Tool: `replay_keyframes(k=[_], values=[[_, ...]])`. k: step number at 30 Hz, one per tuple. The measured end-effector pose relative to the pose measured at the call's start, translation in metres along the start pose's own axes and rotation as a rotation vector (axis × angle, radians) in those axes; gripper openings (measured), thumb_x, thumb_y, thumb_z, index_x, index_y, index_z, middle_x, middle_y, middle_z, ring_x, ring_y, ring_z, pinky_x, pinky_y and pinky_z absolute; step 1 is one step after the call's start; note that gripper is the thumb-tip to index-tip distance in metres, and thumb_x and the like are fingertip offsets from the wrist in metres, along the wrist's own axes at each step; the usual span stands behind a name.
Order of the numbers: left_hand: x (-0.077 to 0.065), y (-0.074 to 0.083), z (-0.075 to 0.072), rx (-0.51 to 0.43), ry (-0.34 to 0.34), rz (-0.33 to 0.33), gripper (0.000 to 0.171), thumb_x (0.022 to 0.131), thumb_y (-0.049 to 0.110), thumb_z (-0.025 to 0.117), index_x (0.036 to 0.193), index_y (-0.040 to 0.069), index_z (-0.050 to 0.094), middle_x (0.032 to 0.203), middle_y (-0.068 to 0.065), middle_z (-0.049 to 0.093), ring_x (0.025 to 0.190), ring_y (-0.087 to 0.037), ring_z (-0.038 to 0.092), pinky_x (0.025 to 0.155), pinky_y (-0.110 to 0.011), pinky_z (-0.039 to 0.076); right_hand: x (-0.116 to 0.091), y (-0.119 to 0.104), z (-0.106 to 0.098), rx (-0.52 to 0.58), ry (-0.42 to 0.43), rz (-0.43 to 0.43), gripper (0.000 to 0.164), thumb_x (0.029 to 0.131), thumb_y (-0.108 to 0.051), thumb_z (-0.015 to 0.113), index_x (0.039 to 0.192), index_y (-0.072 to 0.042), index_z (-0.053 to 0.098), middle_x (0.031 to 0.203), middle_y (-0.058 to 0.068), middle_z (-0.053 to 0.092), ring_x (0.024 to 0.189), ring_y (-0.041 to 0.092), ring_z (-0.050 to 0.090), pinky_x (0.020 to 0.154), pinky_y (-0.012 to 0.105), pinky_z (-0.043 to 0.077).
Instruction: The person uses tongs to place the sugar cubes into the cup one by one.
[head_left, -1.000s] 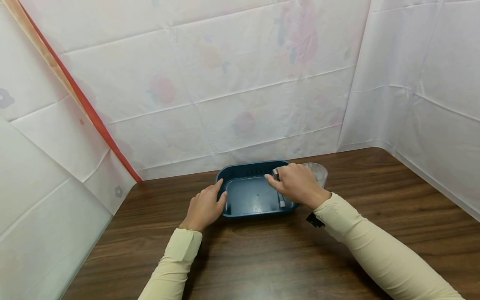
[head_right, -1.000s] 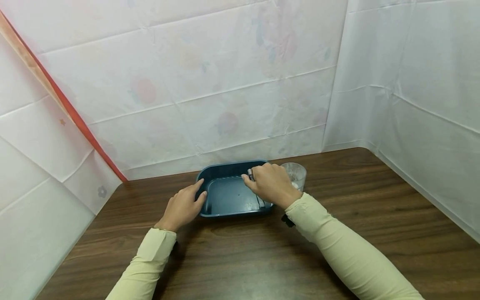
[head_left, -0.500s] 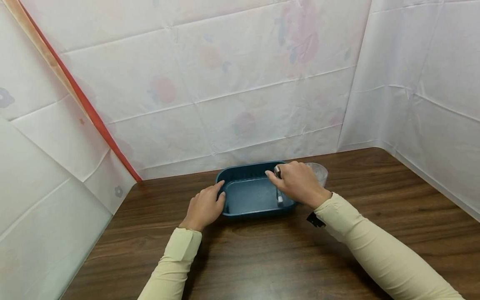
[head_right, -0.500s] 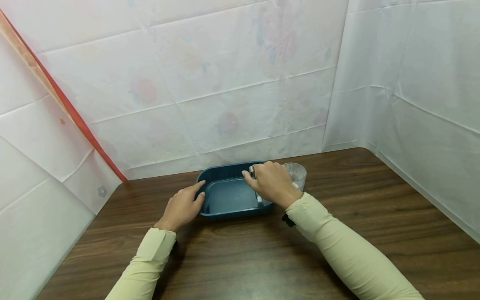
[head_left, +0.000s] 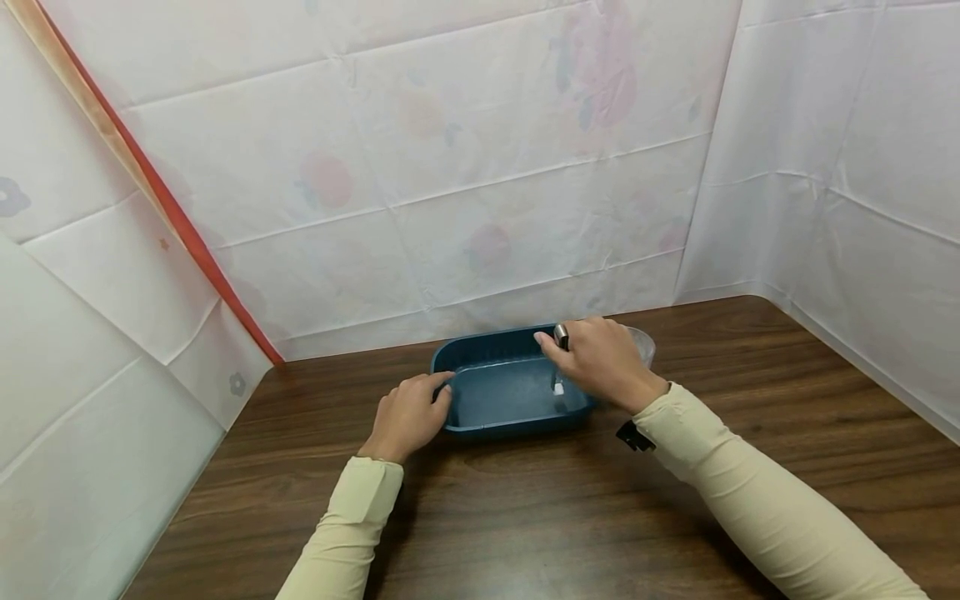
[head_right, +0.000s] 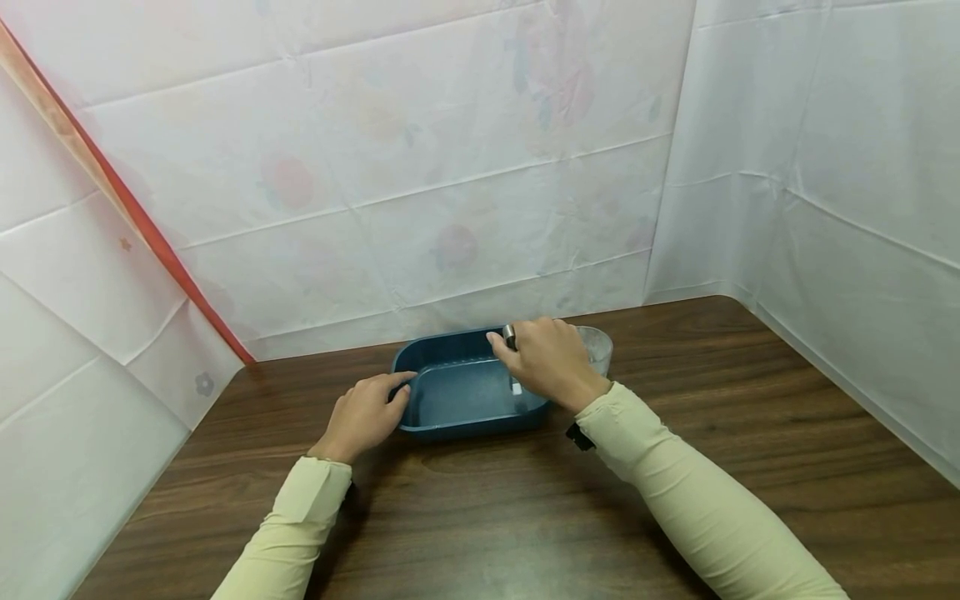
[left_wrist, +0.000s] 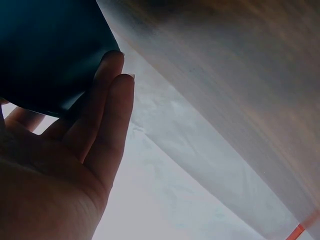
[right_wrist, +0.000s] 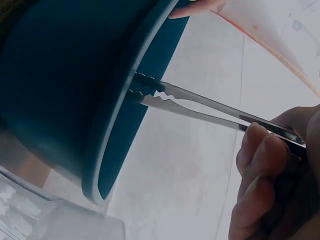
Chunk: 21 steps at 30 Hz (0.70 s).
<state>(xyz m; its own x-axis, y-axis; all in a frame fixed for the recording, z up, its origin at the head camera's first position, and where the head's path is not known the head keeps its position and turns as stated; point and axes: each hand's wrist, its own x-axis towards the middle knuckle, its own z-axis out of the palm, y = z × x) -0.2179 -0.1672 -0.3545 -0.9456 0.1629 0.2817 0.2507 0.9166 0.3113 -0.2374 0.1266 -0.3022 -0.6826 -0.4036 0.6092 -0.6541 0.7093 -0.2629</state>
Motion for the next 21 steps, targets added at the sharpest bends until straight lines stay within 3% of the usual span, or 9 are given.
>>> replay_keyframes(k=[6,12,17,21], values=[[0.0,0.0,0.001,0.007,0.012,-0.013,0.036,0.102,0.027,0.055,0.135,0.016,0.066,0.124,-0.009,0.068,0.095,-0.025,0.069,0.069,-0.045,0.056,0.0,0.002,-0.004,-0.003,0.021,0.005,0.051,0.101,-0.029,0.061,0.057,-0.019,0.038,0.048,-0.007,0.029,0.042,0.011,0.029,0.043,0.028,0.023],[0.0,0.0,0.001,-0.012,0.002,-0.029,0.04,0.104,0.03,0.052,0.14,0.015,0.061,0.131,-0.01,0.066,0.104,-0.029,0.069,0.076,-0.049,0.057,0.001,0.005,-0.011,-0.057,0.057,0.068,0.05,0.1,-0.033,0.061,0.057,-0.018,0.042,0.046,-0.006,0.031,0.04,0.014,0.035,0.039,0.029,0.024],[0.001,-0.001,0.001,-0.024,-0.017,-0.047,0.043,0.105,0.034,0.049,0.141,0.014,0.059,0.133,-0.009,0.064,0.112,-0.031,0.066,0.086,-0.053,0.054,0.002,0.006,-0.016,-0.073,0.066,0.1,0.051,0.1,-0.034,0.06,0.056,-0.019,0.04,0.047,-0.007,0.029,0.041,0.014,0.032,0.04,0.029,0.023],[0.0,-0.002,0.0,-0.025,-0.021,-0.05,0.044,0.106,0.037,0.047,0.141,0.014,0.06,0.134,-0.009,0.064,0.112,-0.031,0.066,0.086,-0.053,0.054,0.002,0.008,-0.019,-0.074,0.085,0.113,0.053,0.101,-0.034,0.059,0.055,-0.019,0.038,0.047,-0.007,0.027,0.041,0.014,0.031,0.04,0.029,0.022]])
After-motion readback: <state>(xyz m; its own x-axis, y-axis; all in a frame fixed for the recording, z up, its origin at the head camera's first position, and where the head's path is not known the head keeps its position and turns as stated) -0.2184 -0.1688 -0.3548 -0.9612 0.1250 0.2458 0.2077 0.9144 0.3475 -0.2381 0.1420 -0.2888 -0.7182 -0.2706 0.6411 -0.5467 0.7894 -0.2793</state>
